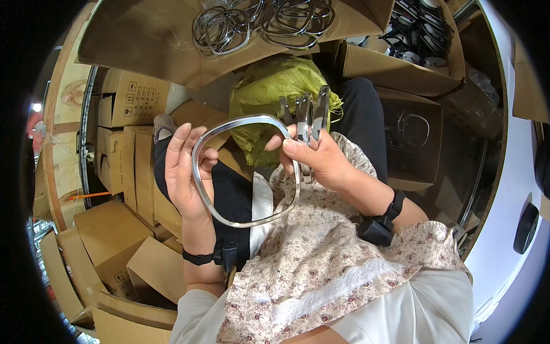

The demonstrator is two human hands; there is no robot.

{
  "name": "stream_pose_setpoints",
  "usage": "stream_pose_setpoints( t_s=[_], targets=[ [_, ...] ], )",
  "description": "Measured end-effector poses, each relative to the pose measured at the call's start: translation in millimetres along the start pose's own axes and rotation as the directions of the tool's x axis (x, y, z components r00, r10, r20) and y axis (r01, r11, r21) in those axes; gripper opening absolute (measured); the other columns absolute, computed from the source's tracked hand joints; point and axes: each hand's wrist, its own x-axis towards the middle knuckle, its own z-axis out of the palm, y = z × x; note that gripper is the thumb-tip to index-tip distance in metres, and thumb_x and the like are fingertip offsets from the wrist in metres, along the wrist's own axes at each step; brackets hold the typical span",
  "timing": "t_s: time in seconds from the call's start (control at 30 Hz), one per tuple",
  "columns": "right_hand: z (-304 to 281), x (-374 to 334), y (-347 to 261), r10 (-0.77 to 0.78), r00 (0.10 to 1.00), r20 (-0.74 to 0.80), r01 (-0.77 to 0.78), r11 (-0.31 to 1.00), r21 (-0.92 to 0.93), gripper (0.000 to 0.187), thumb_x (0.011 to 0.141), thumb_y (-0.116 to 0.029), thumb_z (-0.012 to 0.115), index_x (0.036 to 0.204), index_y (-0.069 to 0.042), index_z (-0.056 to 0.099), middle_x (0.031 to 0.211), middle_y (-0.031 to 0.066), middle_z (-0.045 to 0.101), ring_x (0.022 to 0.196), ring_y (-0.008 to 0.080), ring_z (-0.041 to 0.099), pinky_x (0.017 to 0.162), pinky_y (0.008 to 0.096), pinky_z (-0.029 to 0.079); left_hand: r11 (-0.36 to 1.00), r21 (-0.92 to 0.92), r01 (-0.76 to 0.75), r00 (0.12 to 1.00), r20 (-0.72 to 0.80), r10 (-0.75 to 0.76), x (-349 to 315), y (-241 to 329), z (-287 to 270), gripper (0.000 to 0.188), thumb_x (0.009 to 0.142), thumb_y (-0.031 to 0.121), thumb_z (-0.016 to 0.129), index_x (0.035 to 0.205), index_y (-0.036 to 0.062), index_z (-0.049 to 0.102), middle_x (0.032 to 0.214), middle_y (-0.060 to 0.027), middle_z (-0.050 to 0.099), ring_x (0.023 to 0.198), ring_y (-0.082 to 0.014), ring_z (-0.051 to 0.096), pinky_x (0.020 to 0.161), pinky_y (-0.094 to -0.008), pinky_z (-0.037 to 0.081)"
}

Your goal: The recorder is inspecting chrome metallic frames, likely for vehicle mirrors, in a warehouse setting.

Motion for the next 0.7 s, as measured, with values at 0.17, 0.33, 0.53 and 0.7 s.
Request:
stream_pose_setpoints(
  t_s=[0.17, 0.33, 0.53, 0.7],
  targets=[
    [1.9, -0.5, -3.0, -0.009, 0.999, -0.043, 0.008, 1.000, -0.013, 0.038, 0.095, -0.037, 0.058, 0.104, -0.001, 0.063, 0.067, 0.0025, 0.056, 0.060, 0.0082, 0.052, 0.056, 0.0234, 0.041, 0.996, 0.094, -0.003, 1.000, -0.015, 0.005, -3.5, -6.9, -1.4, 0.042, 0.098, 0.019, 0.055, 0.130, -0.0067, 0.049, 0.098, -0.0054, 0.059, 0.075, -0.0077, 0.050, 0.065, -0.0188, 0.042],
    [1.0, -1.8, -4.6, 0.098, 0.995, -0.019, -0.094, 0.981, 0.167, 0.047, 0.097, -0.045, 0.051, 0.109, -0.001, 0.062, 0.065, 0.0009, 0.054, 0.056, 0.0074, 0.048, 0.053, 0.0222, 0.039, 0.991, 0.115, 0.063, 0.998, -0.015, -0.061, -3.1, -6.2, -4.2, 0.043, 0.098, 0.019, 0.054, 0.131, -0.0075, 0.046, 0.088, -0.0040, 0.056, 0.070, -0.0043, 0.047, 0.055, -0.0159, 0.035],
    [-0.5, 1.0, -1.1, 0.109, 0.992, -0.068, -0.092, 0.971, 0.220, 0.049, 0.097, -0.044, 0.051, 0.119, -0.001, 0.059, 0.071, 0.0013, 0.057, 0.056, 0.0068, 0.049, 0.051, 0.0208, 0.041, 0.993, 0.076, 0.087, 0.994, -0.077, -0.081, -2.9, -7.3, -4.4, 0.043, 0.099, 0.017, 0.051, 0.134, -0.0057, 0.043, 0.090, -0.0040, 0.054, 0.068, -0.0026, 0.044, 0.049, -0.0137, 0.035],
    [-2.3, 2.4, -1.6, 0.103, 0.993, -0.066, -0.085, 0.968, 0.236, 0.045, 0.098, -0.039, 0.051, 0.118, 0.000, 0.059, 0.073, 0.0040, 0.058, 0.056, 0.0073, 0.050, 0.050, 0.0196, 0.040, 0.992, 0.080, 0.099, 0.992, -0.092, -0.091, -1.7, -2.6, -10.4, 0.043, 0.099, 0.016, 0.051, 0.136, -0.0048, 0.042, 0.091, -0.0034, 0.055, 0.069, -0.0030, 0.045, 0.050, -0.0134, 0.037]
  ],
)
